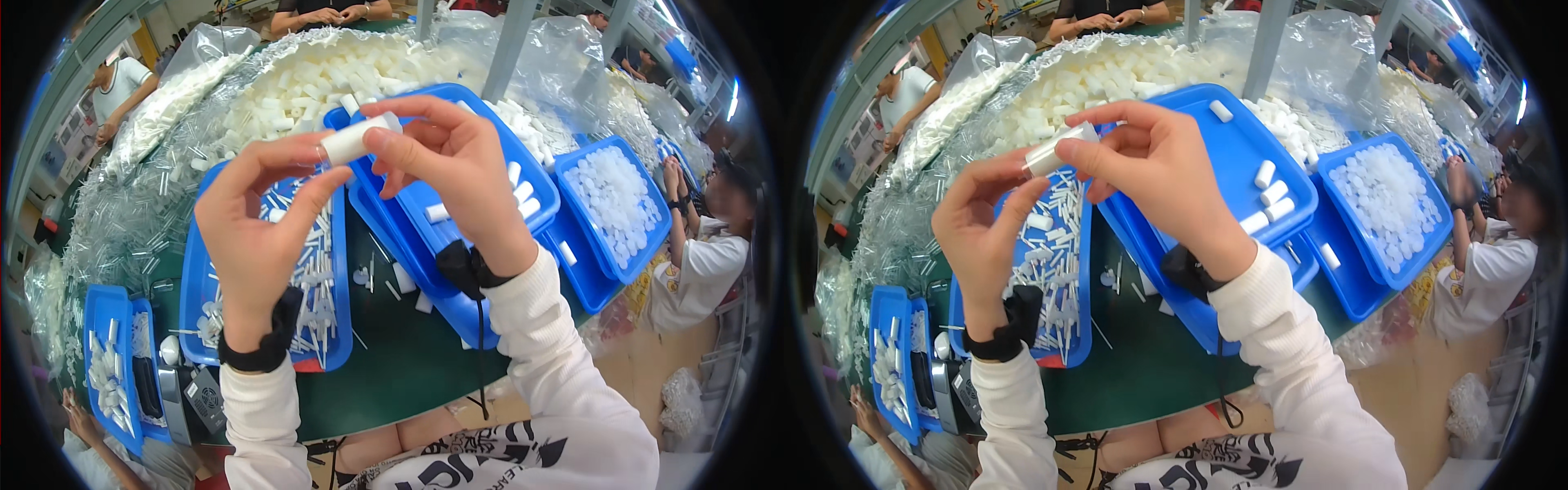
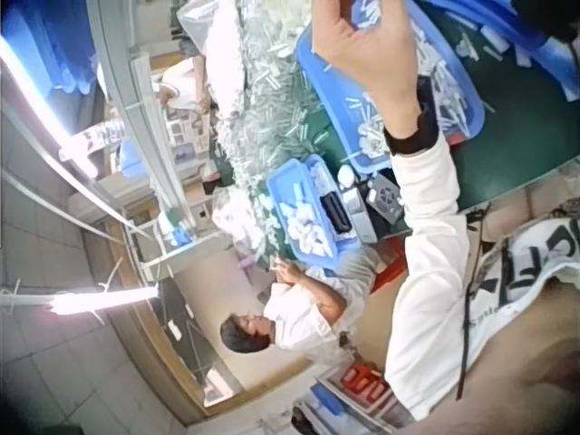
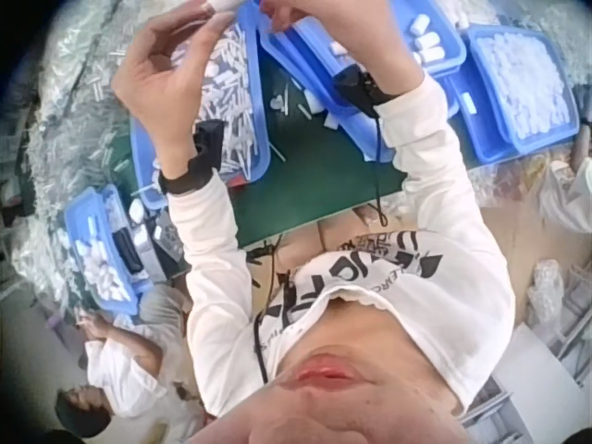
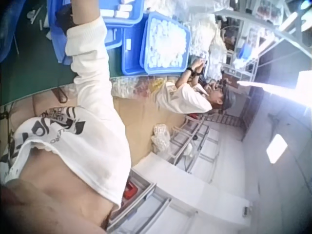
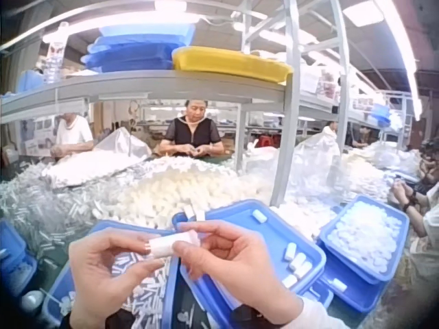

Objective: The person assembles small white plastic components by hand. They pick up a cylindrical piece and a thin rod, insert the rod into the cylinder, and place the assembled unit into a blue tray. This process is repeated continuously throughout the clip.

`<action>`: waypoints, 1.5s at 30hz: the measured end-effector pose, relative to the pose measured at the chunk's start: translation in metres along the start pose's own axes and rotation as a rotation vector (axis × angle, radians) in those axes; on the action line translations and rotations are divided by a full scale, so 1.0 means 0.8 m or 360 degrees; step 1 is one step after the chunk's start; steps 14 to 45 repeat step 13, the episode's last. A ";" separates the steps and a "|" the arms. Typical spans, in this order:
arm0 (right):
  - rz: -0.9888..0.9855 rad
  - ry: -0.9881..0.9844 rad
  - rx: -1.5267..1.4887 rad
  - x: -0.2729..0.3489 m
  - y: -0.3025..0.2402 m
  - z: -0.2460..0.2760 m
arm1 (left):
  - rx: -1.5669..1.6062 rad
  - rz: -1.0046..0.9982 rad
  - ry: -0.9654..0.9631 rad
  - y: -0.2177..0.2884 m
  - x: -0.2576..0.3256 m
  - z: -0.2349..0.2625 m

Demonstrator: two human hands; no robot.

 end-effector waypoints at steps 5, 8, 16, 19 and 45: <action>0.0103 0.0234 0.0282 0.029 -0.040 0.046 | -0.0043 0.0164 -0.0252 0.011 -0.009 0.004; 0.0083 0.0264 0.0645 0.075 -0.090 0.076 | -0.0155 0.0408 -0.0407 -0.009 -0.001 0.019; -0.0215 -0.0409 0.1544 0.184 -0.125 0.122 | -0.0299 0.0460 -0.0630 -0.027 0.008 0.000; -0.0215 -0.0409 0.1544 0.184 -0.125 0.122 | -0.0299 0.0460 -0.0630 -0.027 0.008 0.000; -0.0215 -0.0409 0.1544 0.184 -0.125 0.122 | -0.0299 0.0460 -0.0630 -0.027 0.008 0.000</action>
Point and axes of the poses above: each hand's wrist, its own x-axis away from the middle knuckle, its own z-axis out of the back of the hand, y = z × x, the point moved 9 cm from there along -x, towards the middle knuckle, and after that the axes turned 3 degrees about x, right-handed, at the moved point
